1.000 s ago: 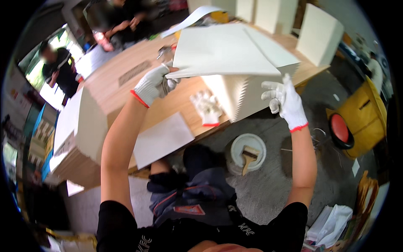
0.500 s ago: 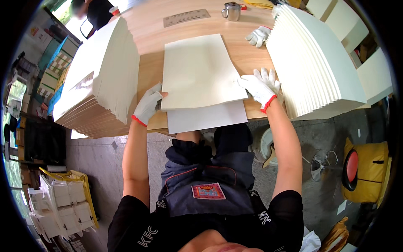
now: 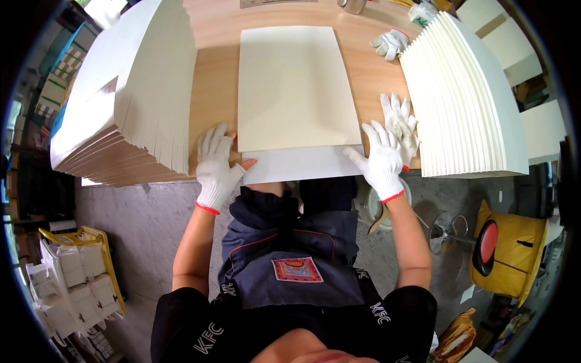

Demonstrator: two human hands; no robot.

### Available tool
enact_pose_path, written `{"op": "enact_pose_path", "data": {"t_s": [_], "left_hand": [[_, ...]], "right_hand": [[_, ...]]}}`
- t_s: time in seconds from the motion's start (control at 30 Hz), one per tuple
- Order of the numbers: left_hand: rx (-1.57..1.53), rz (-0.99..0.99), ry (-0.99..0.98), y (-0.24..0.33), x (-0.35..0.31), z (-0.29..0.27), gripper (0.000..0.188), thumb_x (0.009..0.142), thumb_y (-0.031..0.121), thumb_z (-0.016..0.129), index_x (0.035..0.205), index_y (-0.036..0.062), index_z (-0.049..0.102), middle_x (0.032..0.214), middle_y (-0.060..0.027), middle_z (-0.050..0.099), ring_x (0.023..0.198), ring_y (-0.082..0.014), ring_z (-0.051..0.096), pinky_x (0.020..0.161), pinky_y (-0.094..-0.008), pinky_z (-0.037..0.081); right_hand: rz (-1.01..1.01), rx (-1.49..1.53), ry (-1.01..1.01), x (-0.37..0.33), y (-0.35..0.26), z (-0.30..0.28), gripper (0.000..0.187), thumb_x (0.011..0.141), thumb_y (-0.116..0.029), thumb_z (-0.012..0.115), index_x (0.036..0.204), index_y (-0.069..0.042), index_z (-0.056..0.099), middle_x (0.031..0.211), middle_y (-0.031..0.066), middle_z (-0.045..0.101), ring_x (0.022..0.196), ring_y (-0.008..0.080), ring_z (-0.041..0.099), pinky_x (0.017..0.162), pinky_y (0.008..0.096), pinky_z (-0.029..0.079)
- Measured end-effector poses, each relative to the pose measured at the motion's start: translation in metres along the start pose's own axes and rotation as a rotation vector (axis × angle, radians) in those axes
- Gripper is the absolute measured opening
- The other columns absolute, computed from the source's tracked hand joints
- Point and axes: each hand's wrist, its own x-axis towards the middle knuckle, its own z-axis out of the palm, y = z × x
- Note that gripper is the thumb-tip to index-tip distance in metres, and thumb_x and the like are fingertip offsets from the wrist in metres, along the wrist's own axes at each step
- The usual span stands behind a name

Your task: The person assembles notebooks by placing a white cover sheet over a stack of paper and aligning it. They then use a brush to apply adhesive to the spine of the stack, securing the cover. The process is repeated for multiple units, with the person handling the paper stacks and covers by hand.

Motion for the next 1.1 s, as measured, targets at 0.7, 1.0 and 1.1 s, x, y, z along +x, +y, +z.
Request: {"op": "enact_pose_path", "data": {"t_s": [0.7,1.0,1.1], "left_hand": [[-0.031,0.026,-0.076,-0.003,-0.001,-0.007,0.067,0.074,0.04,0.08,0.128,0.0042,0.061,0.146,-0.018,0.049,0.137,-0.039,0.039,0.115,-0.0493,0.028],[-0.015,0.045,-0.101,-0.001,0.001,-0.005,0.061,0.075,0.038,0.08,0.12,0.001,0.062,0.147,-0.0182,0.047,0.135,-0.0399,0.04,0.113,-0.0477,0.03],[-0.005,0.075,-0.089,-0.001,0.002,-0.008,0.056,0.074,0.037,0.08,0.111,-0.0002,0.062,0.146,-0.0193,0.048,0.132,-0.0399,0.042,0.111,-0.047,0.032]], "right_hand": [[0.026,0.011,-0.127,0.002,-0.004,0.011,0.084,0.082,-0.064,0.064,0.145,-0.012,0.047,0.15,0.0119,0.044,0.138,0.033,0.04,0.109,0.0449,0.038],[0.063,0.006,-0.162,0.0,-0.004,0.011,0.086,0.084,-0.068,0.06,0.147,-0.011,0.045,0.152,0.0108,0.042,0.141,0.0312,0.036,0.112,0.0443,0.035],[0.058,0.003,-0.144,0.001,-0.007,0.01,0.086,0.084,-0.068,0.06,0.146,-0.011,0.045,0.151,0.0111,0.043,0.141,0.0313,0.036,0.113,0.0443,0.034]]}}
